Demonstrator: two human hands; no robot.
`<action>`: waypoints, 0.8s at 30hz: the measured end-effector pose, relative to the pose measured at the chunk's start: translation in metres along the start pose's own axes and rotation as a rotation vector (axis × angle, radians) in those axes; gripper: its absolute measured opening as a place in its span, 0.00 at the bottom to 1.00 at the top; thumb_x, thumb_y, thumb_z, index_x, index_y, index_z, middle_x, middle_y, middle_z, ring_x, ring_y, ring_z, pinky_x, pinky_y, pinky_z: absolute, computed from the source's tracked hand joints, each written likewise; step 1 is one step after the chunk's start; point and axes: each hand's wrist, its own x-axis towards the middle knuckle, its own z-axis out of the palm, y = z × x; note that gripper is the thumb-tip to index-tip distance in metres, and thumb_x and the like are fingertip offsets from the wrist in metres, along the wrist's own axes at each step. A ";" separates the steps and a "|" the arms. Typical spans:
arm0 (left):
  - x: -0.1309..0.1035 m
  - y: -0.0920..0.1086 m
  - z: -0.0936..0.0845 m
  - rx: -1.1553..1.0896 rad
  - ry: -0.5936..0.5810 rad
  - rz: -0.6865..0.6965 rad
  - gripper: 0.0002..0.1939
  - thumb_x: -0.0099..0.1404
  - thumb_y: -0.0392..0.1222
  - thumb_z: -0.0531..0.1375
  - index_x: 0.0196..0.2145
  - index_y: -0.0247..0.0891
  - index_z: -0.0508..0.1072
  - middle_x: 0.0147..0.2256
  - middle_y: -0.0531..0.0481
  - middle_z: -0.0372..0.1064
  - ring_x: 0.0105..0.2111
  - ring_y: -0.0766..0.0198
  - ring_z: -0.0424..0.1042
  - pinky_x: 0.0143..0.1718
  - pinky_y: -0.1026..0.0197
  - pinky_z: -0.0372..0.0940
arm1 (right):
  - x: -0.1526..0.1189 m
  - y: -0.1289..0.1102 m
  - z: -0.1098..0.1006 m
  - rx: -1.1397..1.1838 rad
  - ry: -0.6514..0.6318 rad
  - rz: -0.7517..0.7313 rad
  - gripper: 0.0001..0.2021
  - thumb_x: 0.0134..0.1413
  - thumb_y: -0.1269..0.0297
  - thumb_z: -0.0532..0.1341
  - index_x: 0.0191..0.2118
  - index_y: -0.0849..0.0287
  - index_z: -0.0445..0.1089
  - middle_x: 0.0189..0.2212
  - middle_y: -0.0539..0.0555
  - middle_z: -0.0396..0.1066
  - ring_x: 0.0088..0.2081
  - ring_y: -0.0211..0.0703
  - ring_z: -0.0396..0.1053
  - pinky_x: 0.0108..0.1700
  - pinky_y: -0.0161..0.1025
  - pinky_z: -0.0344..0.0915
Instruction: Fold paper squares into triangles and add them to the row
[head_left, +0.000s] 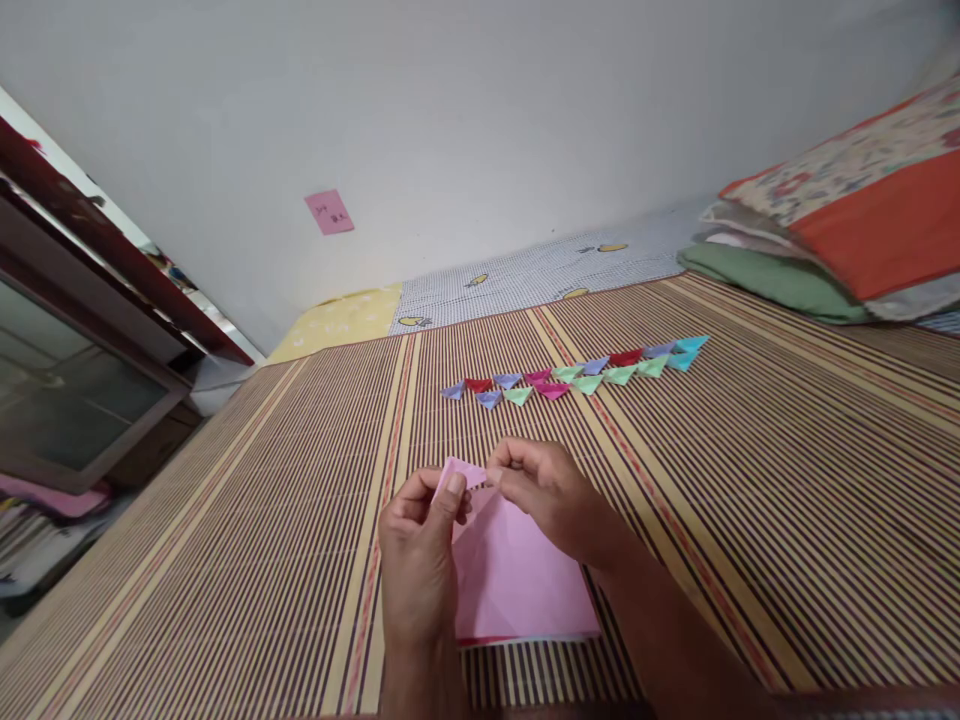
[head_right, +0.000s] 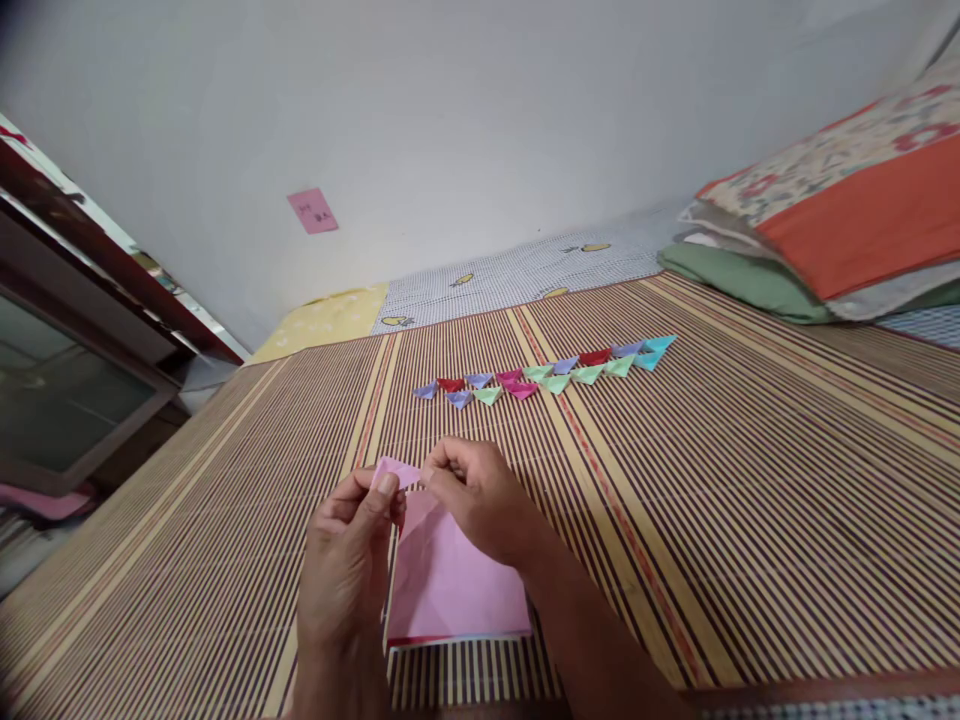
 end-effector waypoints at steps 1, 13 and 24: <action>0.000 0.000 0.000 0.009 -0.002 -0.001 0.12 0.62 0.44 0.68 0.26 0.37 0.73 0.24 0.55 0.64 0.27 0.68 0.62 0.31 0.66 0.59 | 0.000 0.001 -0.001 0.030 -0.030 0.017 0.11 0.60 0.69 0.57 0.26 0.58 0.62 0.20 0.44 0.56 0.24 0.34 0.53 0.26 0.35 0.51; -0.002 -0.001 0.001 0.142 -0.015 -0.011 0.14 0.62 0.47 0.68 0.26 0.36 0.73 0.23 0.54 0.65 0.25 0.68 0.62 0.29 0.66 0.59 | 0.001 -0.001 -0.004 -0.120 -0.023 -0.079 0.14 0.66 0.64 0.56 0.26 0.58 0.64 0.21 0.45 0.60 0.25 0.36 0.59 0.28 0.35 0.54; -0.003 -0.003 0.008 0.177 0.006 -0.028 0.12 0.61 0.48 0.69 0.27 0.37 0.77 0.25 0.53 0.69 0.26 0.66 0.66 0.31 0.64 0.62 | 0.002 -0.005 0.010 -0.086 0.212 -0.235 0.09 0.61 0.69 0.60 0.29 0.59 0.70 0.26 0.48 0.67 0.29 0.37 0.64 0.33 0.36 0.60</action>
